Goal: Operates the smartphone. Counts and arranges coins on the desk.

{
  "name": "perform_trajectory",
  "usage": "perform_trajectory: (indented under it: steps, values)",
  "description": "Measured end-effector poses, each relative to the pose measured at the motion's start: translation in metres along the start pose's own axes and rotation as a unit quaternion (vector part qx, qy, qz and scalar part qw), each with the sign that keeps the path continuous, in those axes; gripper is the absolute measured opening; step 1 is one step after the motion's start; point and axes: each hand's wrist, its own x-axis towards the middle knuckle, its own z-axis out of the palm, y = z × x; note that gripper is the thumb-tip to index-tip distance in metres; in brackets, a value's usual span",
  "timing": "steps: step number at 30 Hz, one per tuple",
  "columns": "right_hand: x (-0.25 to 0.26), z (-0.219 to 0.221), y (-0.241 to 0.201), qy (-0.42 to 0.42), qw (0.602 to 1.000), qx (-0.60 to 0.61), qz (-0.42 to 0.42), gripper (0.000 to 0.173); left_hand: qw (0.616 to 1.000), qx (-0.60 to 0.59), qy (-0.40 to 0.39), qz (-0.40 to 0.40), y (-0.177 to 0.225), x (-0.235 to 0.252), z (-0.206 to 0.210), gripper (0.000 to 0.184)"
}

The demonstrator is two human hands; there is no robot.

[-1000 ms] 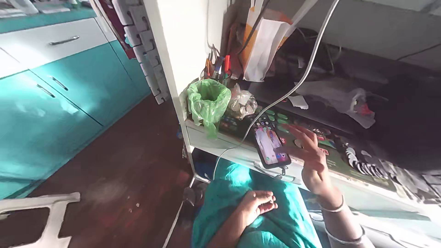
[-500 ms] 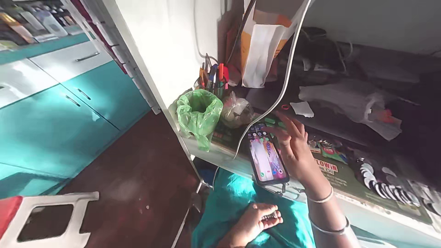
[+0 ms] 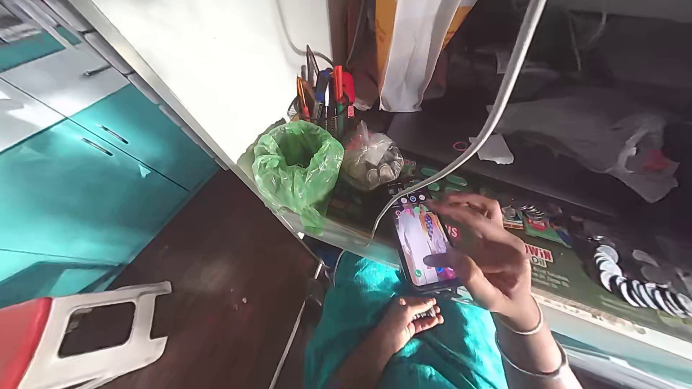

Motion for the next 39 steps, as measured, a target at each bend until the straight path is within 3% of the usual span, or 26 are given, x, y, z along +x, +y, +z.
perform_trajectory:
  steps: [6,12,16,18,23,29,32,39]
  values:
    - [-0.003,0.001,0.003,-0.113,0.993,-0.021,-0.031,0.042,1.000,-0.025,-0.012,0.009,-0.009,0.011,-0.009,0.018]
    - [-0.001,0.001,0.001,-0.006,1.000,-0.001,-0.011,0.026,1.000,-0.024,0.018,-0.005,0.004,-0.002,0.004,0.013]
    - [0.000,0.003,0.003,0.044,0.997,-0.063,0.017,0.023,1.000,-0.021,0.007,-0.016,0.002,0.003,0.000,0.018]
    - [0.000,0.002,0.004,0.048,0.995,-0.072,0.050,0.031,1.000,-0.023,0.001,-0.013,0.001,0.004,-0.002,0.020]
    - [0.001,0.004,0.003,0.061,0.993,-0.053,0.082,0.032,1.000,-0.019,-0.008,-0.001,0.000,0.002,-0.003,0.019]
    - [0.001,0.003,0.003,0.010,0.999,-0.042,0.031,0.024,1.000,-0.016,0.000,0.007,0.001,0.000,-0.002,0.016]
    - [0.000,0.003,0.004,-0.018,0.999,-0.038,-0.004,0.031,1.000,-0.020,0.004,0.009,0.002,-0.002,0.000,0.013]
    - [-0.001,0.003,0.006,0.019,0.995,-0.101,0.017,0.025,1.000,-0.018,0.002,-0.001,-0.001,0.002,-0.001,0.018]
